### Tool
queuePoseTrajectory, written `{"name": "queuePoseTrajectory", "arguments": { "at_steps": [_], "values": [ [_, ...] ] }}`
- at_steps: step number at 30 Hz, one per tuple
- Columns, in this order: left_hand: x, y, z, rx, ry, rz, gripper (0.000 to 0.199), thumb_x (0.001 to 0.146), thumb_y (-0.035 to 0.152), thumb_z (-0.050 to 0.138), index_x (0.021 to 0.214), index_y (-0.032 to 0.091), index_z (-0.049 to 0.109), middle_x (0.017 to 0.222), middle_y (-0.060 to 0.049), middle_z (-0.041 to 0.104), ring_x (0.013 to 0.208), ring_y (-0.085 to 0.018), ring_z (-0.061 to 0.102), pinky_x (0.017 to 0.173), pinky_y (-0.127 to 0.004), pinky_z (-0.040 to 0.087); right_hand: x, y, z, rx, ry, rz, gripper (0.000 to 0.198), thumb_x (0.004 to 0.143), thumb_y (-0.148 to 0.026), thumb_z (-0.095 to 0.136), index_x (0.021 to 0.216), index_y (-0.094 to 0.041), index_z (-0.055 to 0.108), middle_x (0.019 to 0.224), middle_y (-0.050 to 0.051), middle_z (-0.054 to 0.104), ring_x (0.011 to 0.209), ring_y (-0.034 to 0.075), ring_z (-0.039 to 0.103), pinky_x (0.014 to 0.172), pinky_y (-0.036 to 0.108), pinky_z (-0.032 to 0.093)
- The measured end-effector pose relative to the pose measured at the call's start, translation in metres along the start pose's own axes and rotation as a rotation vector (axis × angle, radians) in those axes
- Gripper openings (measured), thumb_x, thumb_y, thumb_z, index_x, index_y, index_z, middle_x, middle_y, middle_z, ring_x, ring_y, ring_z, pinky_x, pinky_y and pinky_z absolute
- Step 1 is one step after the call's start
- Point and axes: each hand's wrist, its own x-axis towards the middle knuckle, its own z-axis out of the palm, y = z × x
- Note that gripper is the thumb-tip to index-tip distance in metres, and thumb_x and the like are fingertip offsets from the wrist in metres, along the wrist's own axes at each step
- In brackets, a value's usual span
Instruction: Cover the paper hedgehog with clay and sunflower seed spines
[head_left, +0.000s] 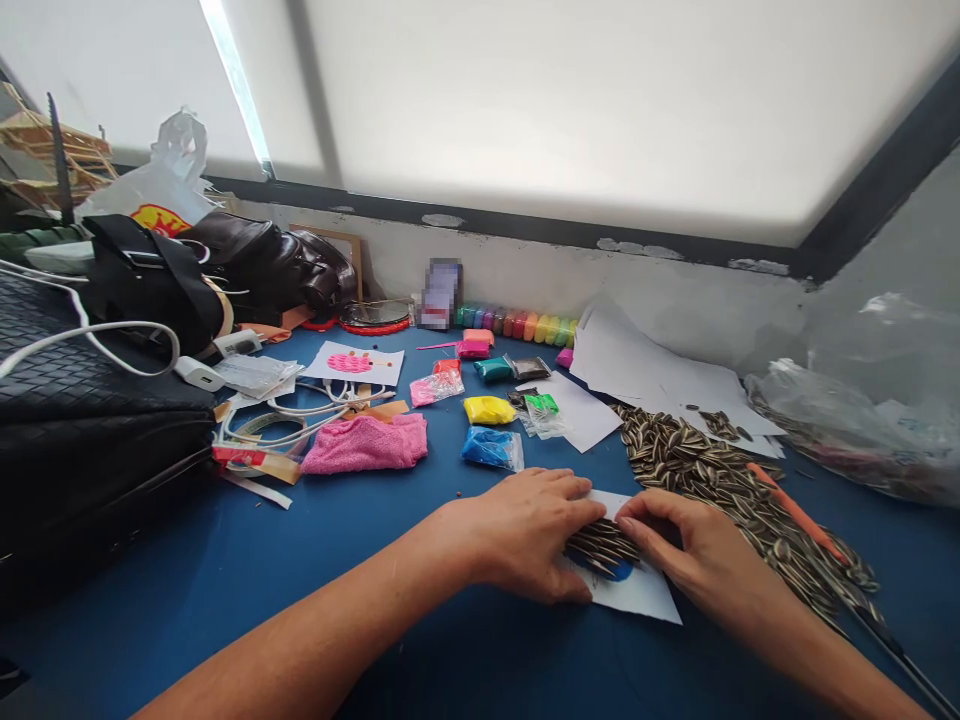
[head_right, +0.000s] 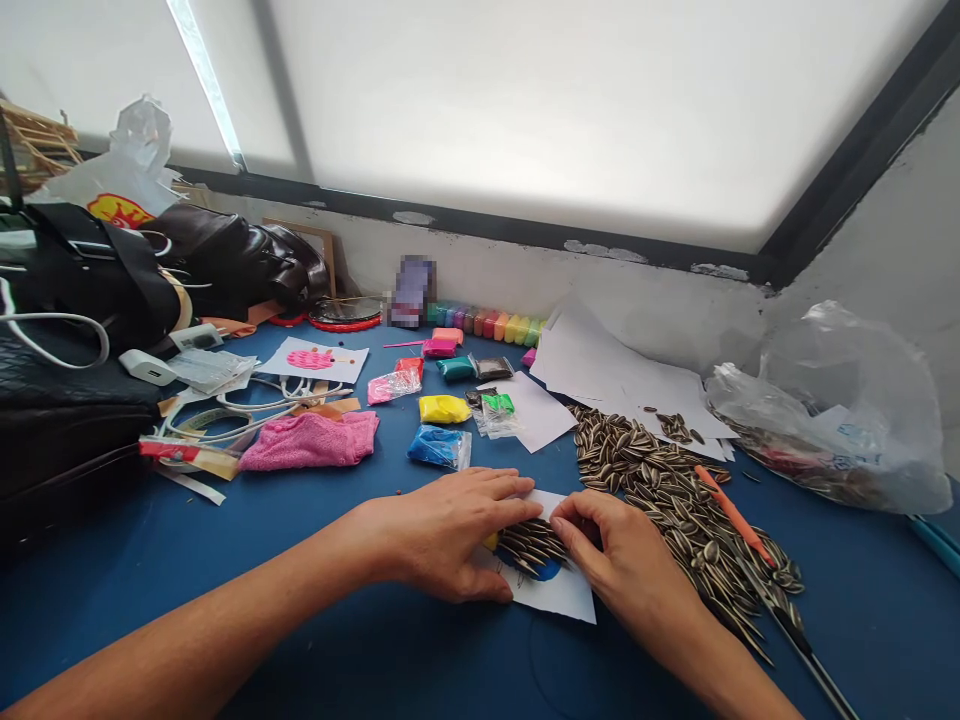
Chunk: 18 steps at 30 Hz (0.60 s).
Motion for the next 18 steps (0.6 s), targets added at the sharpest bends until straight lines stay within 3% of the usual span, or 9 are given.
{"name": "queuePoseTrajectory", "arguments": {
  "at_steps": [9,18],
  "values": [
    [0.0005,0.0000,0.0000,-0.004,0.002,0.007,0.060,0.079,0.046,0.067,0.128,0.014,0.056,0.132,-0.017,0.057,0.122,-0.034,0.053,0.097,-0.043,0.047,-0.0003,0.0000,0.0030,-0.010,0.036,0.029,0.030,0.090,-0.040,0.048,0.078,-0.023,0.070,0.071,0.002,0.071,0.066,0.019,0.065,0.062,0.030,0.050],
    [0.0002,-0.0005,0.0005,-0.005,0.002,0.002,0.056,0.078,0.046,0.068,0.124,0.016,0.058,0.131,-0.016,0.058,0.122,-0.034,0.053,0.098,-0.044,0.046,-0.0018,0.0027,0.0039,-0.109,0.126,-0.059,0.024,0.089,-0.034,0.050,0.076,-0.024,0.068,0.075,0.004,0.071,0.068,0.020,0.065,0.063,0.031,0.050]
  ]
}}
